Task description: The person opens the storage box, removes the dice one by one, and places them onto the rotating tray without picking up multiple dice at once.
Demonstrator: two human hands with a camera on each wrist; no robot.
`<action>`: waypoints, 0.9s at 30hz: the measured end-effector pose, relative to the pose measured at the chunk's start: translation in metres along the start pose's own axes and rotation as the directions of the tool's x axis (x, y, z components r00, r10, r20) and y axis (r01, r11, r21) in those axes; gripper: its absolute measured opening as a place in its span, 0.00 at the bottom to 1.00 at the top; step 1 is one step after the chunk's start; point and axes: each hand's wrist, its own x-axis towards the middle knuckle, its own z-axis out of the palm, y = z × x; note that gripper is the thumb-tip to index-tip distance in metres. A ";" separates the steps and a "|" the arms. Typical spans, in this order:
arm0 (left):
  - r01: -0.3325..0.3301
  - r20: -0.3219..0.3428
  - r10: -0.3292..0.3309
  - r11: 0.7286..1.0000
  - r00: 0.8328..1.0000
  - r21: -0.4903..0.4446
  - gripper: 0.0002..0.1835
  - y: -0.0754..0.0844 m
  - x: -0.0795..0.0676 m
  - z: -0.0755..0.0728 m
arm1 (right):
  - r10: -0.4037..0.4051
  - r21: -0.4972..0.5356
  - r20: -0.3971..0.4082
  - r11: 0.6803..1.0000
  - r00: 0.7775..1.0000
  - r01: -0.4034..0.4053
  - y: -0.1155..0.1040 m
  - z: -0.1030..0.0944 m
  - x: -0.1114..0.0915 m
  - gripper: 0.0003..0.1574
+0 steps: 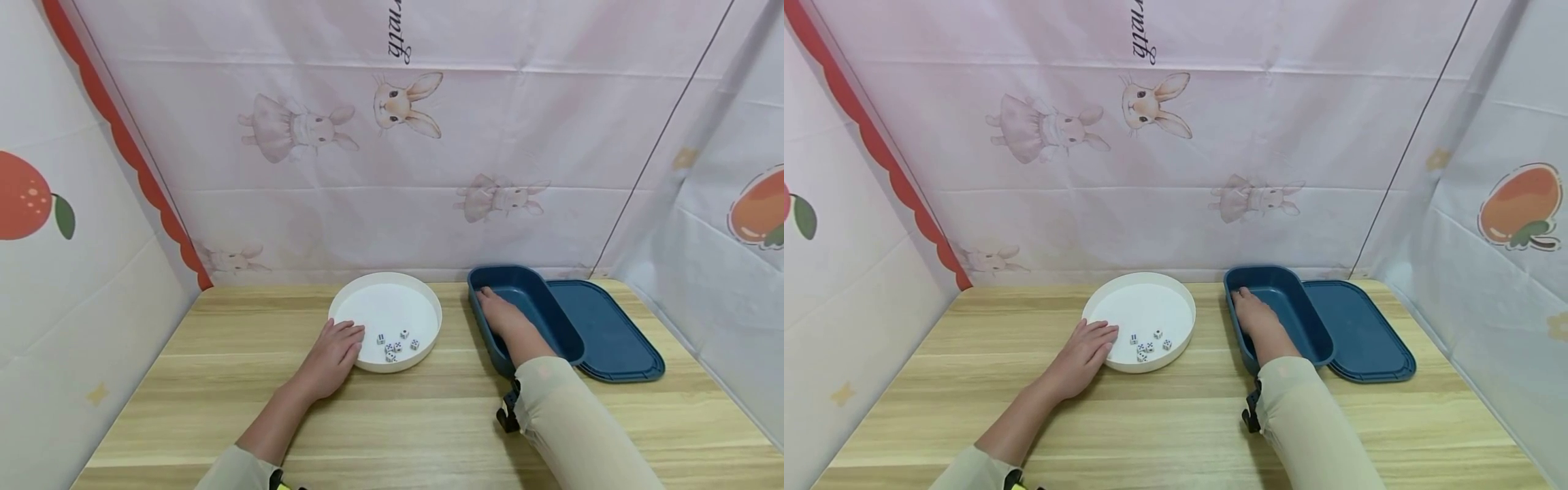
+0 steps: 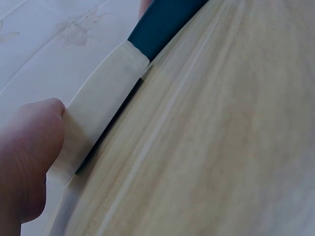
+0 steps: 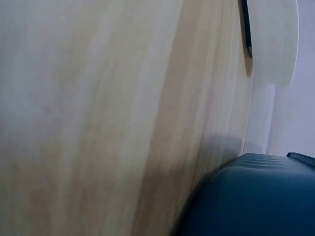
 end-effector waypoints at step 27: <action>-0.004 -0.008 0.004 1.000 1.000 0.007 0.21 0.000 0.000 0.000 | 0.066 -0.023 -0.168 0.997 0.984 -0.071 0.004 -0.003 0.002 0.20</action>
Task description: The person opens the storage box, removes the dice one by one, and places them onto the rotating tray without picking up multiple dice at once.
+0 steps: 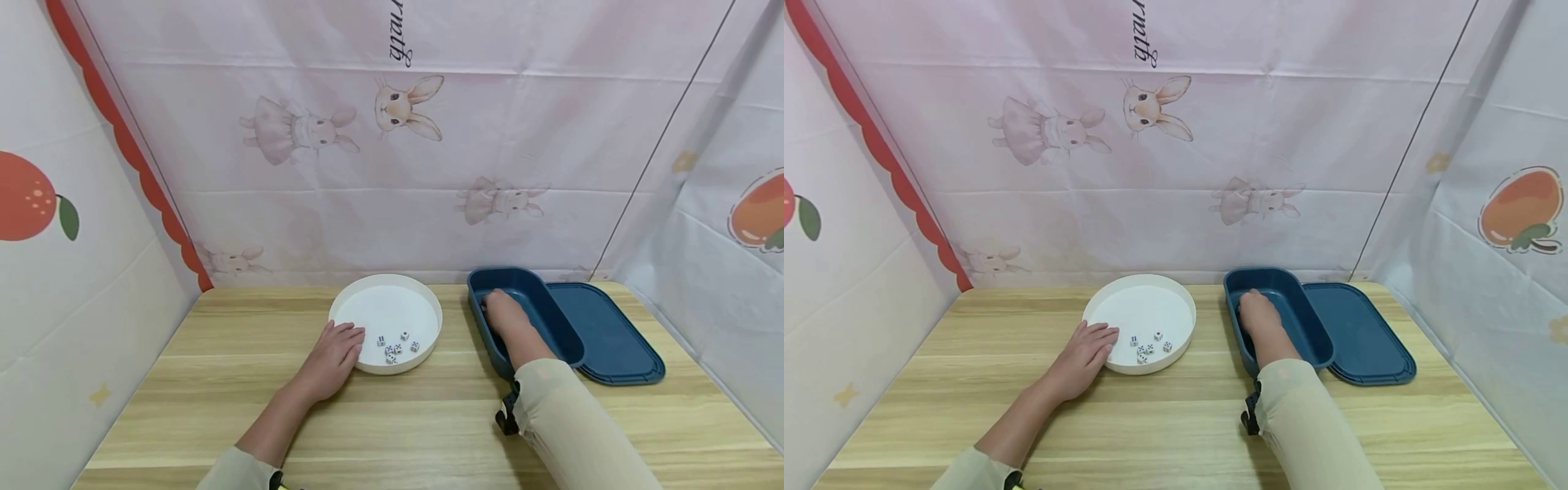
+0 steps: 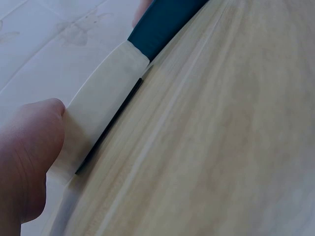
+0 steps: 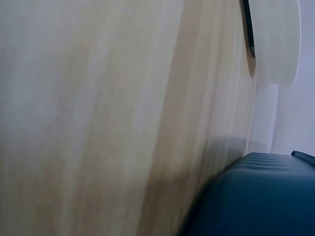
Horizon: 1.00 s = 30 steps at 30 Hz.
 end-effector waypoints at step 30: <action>0.015 0.003 -0.015 1.000 1.000 -0.004 0.20 0.002 -0.001 -0.001 | 0.155 0.187 -0.122 0.974 0.980 -0.131 0.000 -0.029 -0.032 0.24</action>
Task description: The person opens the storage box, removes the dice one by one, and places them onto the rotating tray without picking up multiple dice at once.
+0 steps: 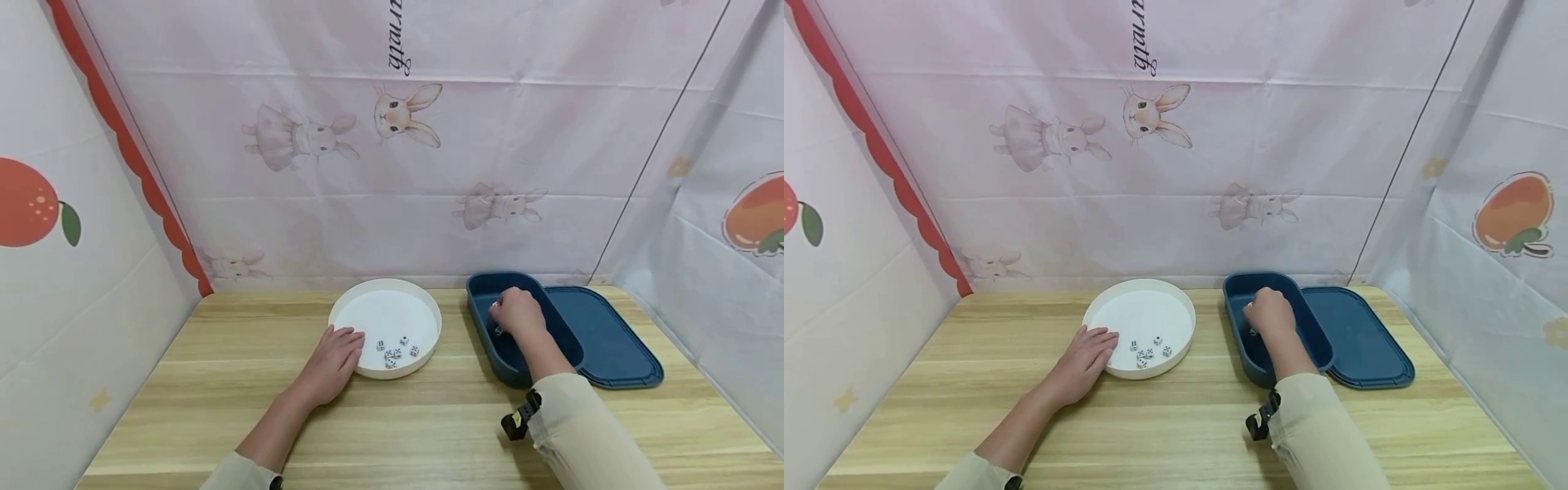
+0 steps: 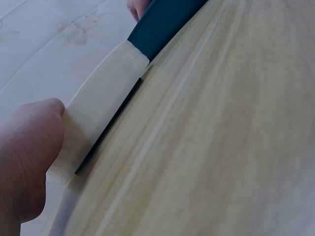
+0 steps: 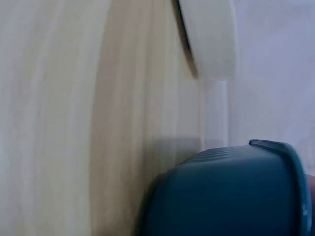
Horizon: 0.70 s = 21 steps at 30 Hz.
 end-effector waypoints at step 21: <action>-0.005 -0.009 0.005 1.000 1.000 -0.011 0.21 -0.001 -0.001 0.001 | -0.013 0.369 -0.366 0.916 0.930 0.158 -0.024 0.000 -0.049 0.22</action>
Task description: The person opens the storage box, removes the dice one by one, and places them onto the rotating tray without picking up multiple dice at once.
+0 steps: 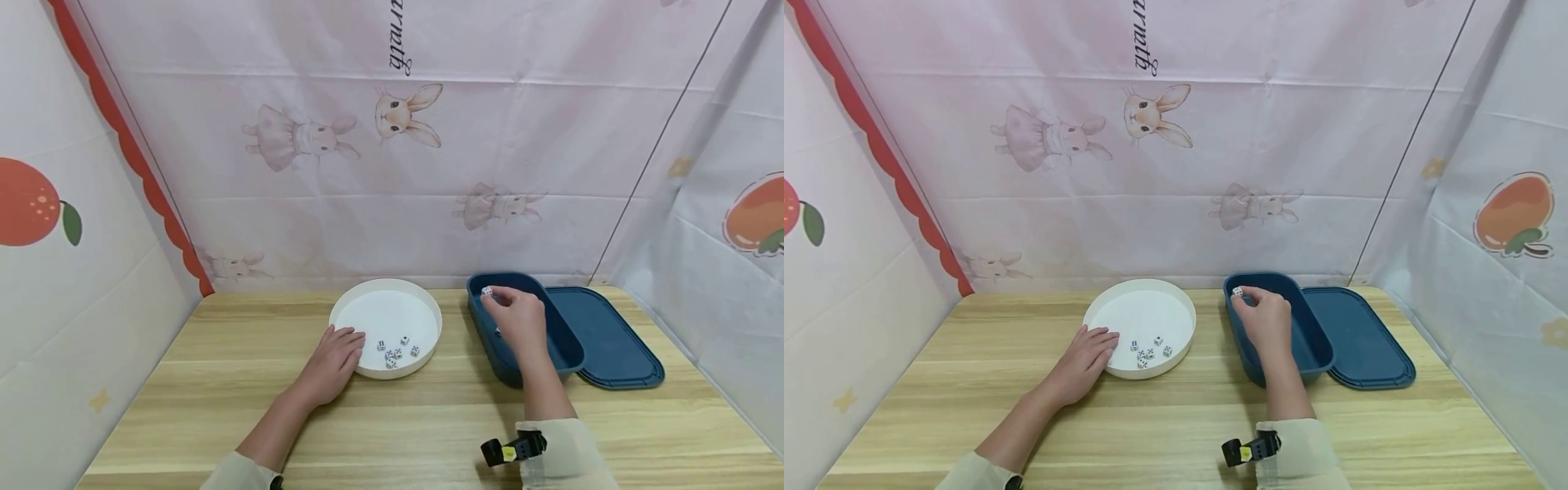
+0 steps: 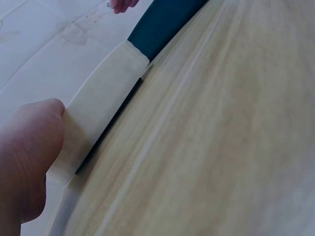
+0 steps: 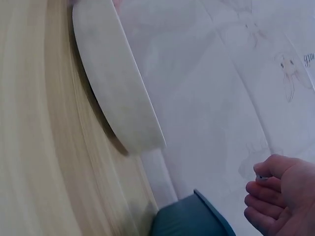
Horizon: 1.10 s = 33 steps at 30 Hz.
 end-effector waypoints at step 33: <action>-0.003 0.004 0.003 1.000 1.000 -0.009 0.20 -0.001 0.003 0.000 | -0.210 0.145 0.212 0.973 0.954 0.182 -0.049 0.068 -0.041 0.19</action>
